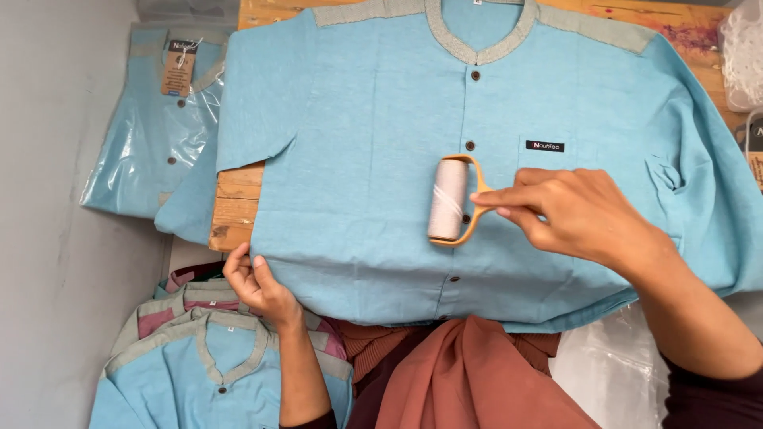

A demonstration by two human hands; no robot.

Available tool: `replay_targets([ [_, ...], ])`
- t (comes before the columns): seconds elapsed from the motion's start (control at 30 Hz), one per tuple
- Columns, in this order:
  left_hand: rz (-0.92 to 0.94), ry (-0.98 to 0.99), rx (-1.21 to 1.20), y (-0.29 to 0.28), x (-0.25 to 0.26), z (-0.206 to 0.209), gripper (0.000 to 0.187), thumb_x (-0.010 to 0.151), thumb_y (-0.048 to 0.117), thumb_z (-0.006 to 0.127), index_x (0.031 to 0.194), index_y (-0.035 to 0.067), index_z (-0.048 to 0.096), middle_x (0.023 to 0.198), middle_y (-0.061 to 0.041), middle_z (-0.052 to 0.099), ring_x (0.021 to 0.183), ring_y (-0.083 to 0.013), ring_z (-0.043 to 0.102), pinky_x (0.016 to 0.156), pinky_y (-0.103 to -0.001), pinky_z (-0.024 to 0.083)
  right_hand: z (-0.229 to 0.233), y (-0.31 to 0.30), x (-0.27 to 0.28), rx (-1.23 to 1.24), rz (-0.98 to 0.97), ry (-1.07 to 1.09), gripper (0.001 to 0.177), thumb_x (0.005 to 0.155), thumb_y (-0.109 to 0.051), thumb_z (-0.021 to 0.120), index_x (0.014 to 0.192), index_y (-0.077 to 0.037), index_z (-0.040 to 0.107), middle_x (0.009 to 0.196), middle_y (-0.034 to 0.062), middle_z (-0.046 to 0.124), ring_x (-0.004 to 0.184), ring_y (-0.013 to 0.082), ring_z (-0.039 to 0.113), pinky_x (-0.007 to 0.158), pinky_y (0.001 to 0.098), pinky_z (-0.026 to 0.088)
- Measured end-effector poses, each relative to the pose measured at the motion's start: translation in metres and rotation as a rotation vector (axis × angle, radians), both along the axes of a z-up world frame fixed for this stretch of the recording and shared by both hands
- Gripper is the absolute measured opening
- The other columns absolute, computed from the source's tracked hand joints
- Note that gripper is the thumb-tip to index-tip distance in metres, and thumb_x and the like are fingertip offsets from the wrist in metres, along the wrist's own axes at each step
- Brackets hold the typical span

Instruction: Using a lint roller to remove dust and lint from a light blue shirt on a wooden work surface.

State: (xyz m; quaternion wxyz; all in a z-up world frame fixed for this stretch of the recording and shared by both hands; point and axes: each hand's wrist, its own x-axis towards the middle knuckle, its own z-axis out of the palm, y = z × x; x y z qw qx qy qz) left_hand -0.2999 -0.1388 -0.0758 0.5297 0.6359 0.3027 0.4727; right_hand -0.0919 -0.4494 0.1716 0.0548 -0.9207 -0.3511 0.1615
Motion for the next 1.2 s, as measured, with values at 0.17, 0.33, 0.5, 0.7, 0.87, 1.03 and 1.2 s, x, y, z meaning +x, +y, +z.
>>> replay_targets([
  [0.17, 0.008, 0.071, 0.096, -0.002, 0.003, 0.011, 0.019, 0.105, 0.008, 0.062, 0.122, 0.000, 0.062, 0.101, -0.011, 0.059, 0.089, -0.0142, 0.051, 0.089, -0.029, 0.046, -0.032, 0.080, -0.005, 0.190, 0.176, -0.080, 0.030, 0.098, -0.035, 0.057, 0.118, -0.043, 0.077, 0.071, 0.0043, 0.064, 0.062, 0.0326, 0.067, 0.059, 0.0474, 0.057],
  [0.33, -0.022, 0.110, 0.109, -0.001, -0.001, 0.020, 0.017, 0.106, 0.007, 0.065, 0.122, 0.000, 0.062, 0.100, -0.010, 0.059, 0.085, -0.0123, 0.052, 0.085, -0.029, 0.047, -0.098, 0.179, -0.023, 0.552, 0.236, -0.216, 0.030, 0.098, -0.031, 0.058, 0.122, -0.041, 0.073, 0.075, 0.0002, 0.058, 0.054, 0.0302, 0.064, 0.051, 0.0474, 0.053],
  [0.5, -0.041, 0.158, 0.098, 0.004, -0.005, 0.016, 0.017, 0.107, 0.008, 0.065, 0.123, 0.001, 0.062, 0.099, -0.009, 0.057, 0.085, -0.0121, 0.051, 0.083, -0.028, 0.045, -0.064, 0.104, -0.019, 0.529, 0.232, -0.180, 0.029, 0.101, -0.029, 0.057, 0.124, -0.038, 0.074, 0.078, 0.0025, 0.061, 0.054, 0.0322, 0.063, 0.051, 0.0453, 0.053],
  [0.7, 0.015, 0.164, 0.107, -0.003, 0.005, 0.020, 0.017, 0.108, 0.017, 0.062, 0.119, 0.004, 0.060, 0.107, -0.006, 0.055, 0.089, -0.0131, 0.047, 0.086, -0.029, 0.043, -0.017, -0.073, -0.020, 0.164, 0.043, -0.107, 0.033, 0.099, -0.035, 0.055, 0.126, -0.045, 0.072, 0.075, -0.0055, 0.064, 0.058, 0.0235, 0.060, 0.048, 0.0402, 0.045],
  [0.87, 0.100, 0.165, 0.124, -0.005, 0.011, 0.011, 0.025, 0.108, 0.029, 0.061, 0.117, 0.006, 0.061, 0.107, -0.004, 0.059, 0.085, -0.0131, 0.048, 0.076, -0.029, 0.043, -0.023, -0.153, -0.026, -0.061, -0.291, -0.038, 0.037, 0.097, -0.039, 0.055, 0.127, -0.053, 0.071, 0.090, -0.0196, 0.073, 0.072, 0.0083, 0.065, 0.058, 0.0317, 0.044],
  [1.03, 0.117, 0.204, 0.161, -0.004, 0.009, 0.015, 0.027, 0.109, 0.032, 0.062, 0.116, 0.005, 0.061, 0.104, -0.003, 0.057, 0.084, -0.0130, 0.047, 0.077, -0.029, 0.043, -0.059, -0.113, 0.008, 0.245, -0.042, 0.065, 0.036, 0.100, -0.038, 0.055, 0.132, -0.047, 0.068, 0.073, -0.0107, 0.059, 0.056, 0.0090, 0.041, 0.047, 0.0269, 0.029],
  [1.2, 0.075, 0.201, 0.150, -0.002, 0.004, 0.019, 0.026, 0.109, 0.031, 0.063, 0.117, 0.006, 0.061, 0.107, -0.003, 0.057, 0.089, -0.0131, 0.049, 0.082, -0.030, 0.045, -0.056, -0.101, 0.038, 0.247, -0.208, 0.367, 0.034, 0.096, -0.035, 0.064, 0.127, -0.044, 0.076, 0.084, -0.0121, 0.067, 0.067, 0.0071, 0.054, 0.062, 0.0268, 0.037],
])
